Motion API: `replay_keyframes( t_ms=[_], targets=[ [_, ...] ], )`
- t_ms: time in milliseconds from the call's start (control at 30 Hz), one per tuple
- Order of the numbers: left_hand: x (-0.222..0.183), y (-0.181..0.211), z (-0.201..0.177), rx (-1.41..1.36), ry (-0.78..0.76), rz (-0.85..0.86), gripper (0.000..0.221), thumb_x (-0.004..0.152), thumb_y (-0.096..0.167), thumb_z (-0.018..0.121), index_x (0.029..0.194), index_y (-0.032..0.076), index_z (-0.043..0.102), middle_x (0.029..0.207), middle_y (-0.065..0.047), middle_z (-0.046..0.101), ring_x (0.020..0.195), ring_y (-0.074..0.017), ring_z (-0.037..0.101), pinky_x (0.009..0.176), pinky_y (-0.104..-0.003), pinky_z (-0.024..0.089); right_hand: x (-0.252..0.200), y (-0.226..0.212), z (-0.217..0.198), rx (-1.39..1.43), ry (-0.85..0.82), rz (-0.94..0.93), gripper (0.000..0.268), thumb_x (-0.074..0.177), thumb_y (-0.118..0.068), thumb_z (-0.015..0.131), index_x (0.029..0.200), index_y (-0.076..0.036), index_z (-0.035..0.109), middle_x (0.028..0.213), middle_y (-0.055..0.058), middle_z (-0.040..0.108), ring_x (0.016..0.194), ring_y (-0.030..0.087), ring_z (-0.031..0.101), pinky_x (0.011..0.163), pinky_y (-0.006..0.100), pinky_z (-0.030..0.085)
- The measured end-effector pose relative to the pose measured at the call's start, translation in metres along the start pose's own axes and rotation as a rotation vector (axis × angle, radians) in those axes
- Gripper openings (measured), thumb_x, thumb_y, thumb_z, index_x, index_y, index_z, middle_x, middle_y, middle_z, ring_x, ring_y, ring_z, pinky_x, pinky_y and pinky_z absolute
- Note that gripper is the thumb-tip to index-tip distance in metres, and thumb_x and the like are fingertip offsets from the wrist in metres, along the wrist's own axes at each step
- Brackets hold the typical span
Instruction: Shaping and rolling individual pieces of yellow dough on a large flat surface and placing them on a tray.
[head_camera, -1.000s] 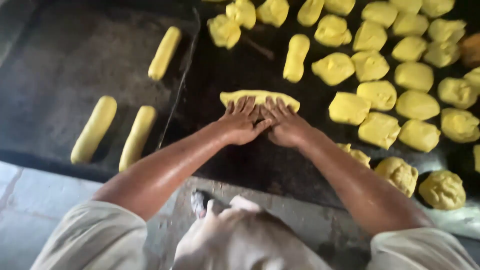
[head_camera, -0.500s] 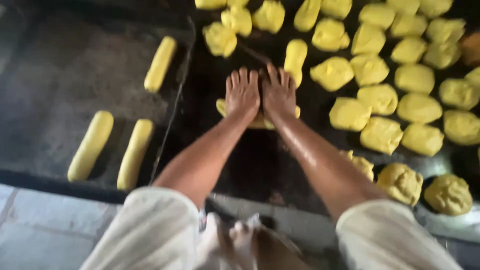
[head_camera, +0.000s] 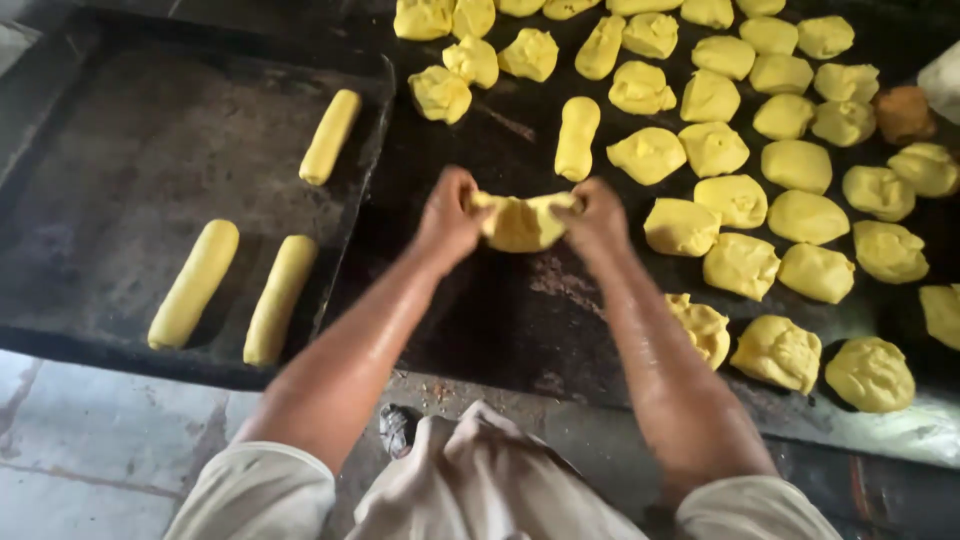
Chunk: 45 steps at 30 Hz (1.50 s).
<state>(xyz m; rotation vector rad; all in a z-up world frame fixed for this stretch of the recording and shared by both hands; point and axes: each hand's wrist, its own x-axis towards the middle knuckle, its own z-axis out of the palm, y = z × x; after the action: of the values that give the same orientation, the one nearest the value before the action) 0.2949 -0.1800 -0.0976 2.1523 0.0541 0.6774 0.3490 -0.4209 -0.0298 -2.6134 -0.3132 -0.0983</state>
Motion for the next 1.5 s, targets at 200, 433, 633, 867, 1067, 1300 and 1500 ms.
replay_keyframes(
  t_ms=[200,433,633,867,1067,1300,1500],
  targets=[
    [0.003,0.019,-0.081,0.517,-0.348,-0.224,0.027,0.097,0.021,0.070,0.115,0.009,0.054,0.091,-0.020,0.072,0.088,-0.0435,0.069,0.070,-0.058,0.052,0.003,0.049,-0.019,0.200,-0.116,0.142,0.040,0.089,-0.035,0.086,0.102,-0.006,0.061,0.097,0.013,0.069,0.083,0.026,0.066,0.070,0.044,0.055],
    [0.006,0.061,0.010,0.516,-0.284,-0.031,0.018,0.091,0.013,0.062,0.107,0.007,0.065,0.096,-0.019,0.073,0.090,-0.0384,0.072,0.075,-0.051,0.058,-0.003,-0.043,0.013,0.269,-0.013,0.073,0.017,0.089,-0.018,0.067,0.102,-0.009,0.068,0.103,0.018,0.069,0.097,0.037,0.067,0.077,0.048,0.054],
    [0.029,0.082,0.000,0.484,-0.429,0.009,0.023,0.087,0.017,0.062,0.107,0.005,0.064,0.100,-0.022,0.072,0.095,-0.0390,0.072,0.080,-0.048,0.059,0.029,-0.039,0.000,-0.031,-0.284,-0.317,0.023,0.082,-0.012,0.068,0.104,-0.007,0.070,0.101,0.021,0.071,0.095,0.040,0.070,0.080,0.049,0.055],
    [0.074,0.105,0.004,0.253,0.160,0.153,0.028,0.096,0.012,0.058,0.124,0.012,0.054,0.124,-0.015,0.065,0.116,-0.0357,0.060,0.103,-0.049,0.047,0.059,-0.065,-0.002,0.113,0.203,-0.462,0.046,0.085,-0.009,0.059,0.131,-0.004,0.066,0.137,0.016,0.063,0.130,0.036,0.056,0.111,0.042,0.049],
    [0.044,0.055,0.022,0.609,-0.309,0.069,0.041,0.091,0.015,0.060,0.130,0.008,0.051,0.131,-0.014,0.058,0.126,-0.0338,0.053,0.111,-0.048,0.038,0.047,-0.041,0.058,-0.459,-0.015,-0.473,0.037,0.096,-0.018,0.058,0.130,-0.006,0.066,0.162,0.004,0.042,0.153,0.025,0.033,0.125,0.046,0.026],
    [0.054,0.037,-0.001,0.247,-0.472,-0.057,0.034,0.114,0.036,0.044,0.127,0.013,0.065,0.124,-0.016,0.074,0.121,-0.0407,0.068,0.106,-0.052,0.052,0.052,-0.014,0.031,0.074,-0.192,-0.393,0.029,0.109,-0.026,0.051,0.126,-0.010,0.067,0.142,0.012,0.065,0.118,0.032,0.068,0.097,0.045,0.057],
    [-0.047,0.057,-0.040,0.326,-0.700,0.582,0.091,0.109,0.067,0.034,0.148,-0.015,0.038,0.151,-0.037,0.043,0.142,-0.0448,0.043,0.118,-0.049,0.033,-0.062,-0.003,-0.007,-0.304,-0.262,-1.011,0.070,0.084,-0.032,0.065,0.139,0.007,0.049,0.145,0.030,0.054,0.138,0.041,0.050,0.115,0.049,0.038]
  ],
)
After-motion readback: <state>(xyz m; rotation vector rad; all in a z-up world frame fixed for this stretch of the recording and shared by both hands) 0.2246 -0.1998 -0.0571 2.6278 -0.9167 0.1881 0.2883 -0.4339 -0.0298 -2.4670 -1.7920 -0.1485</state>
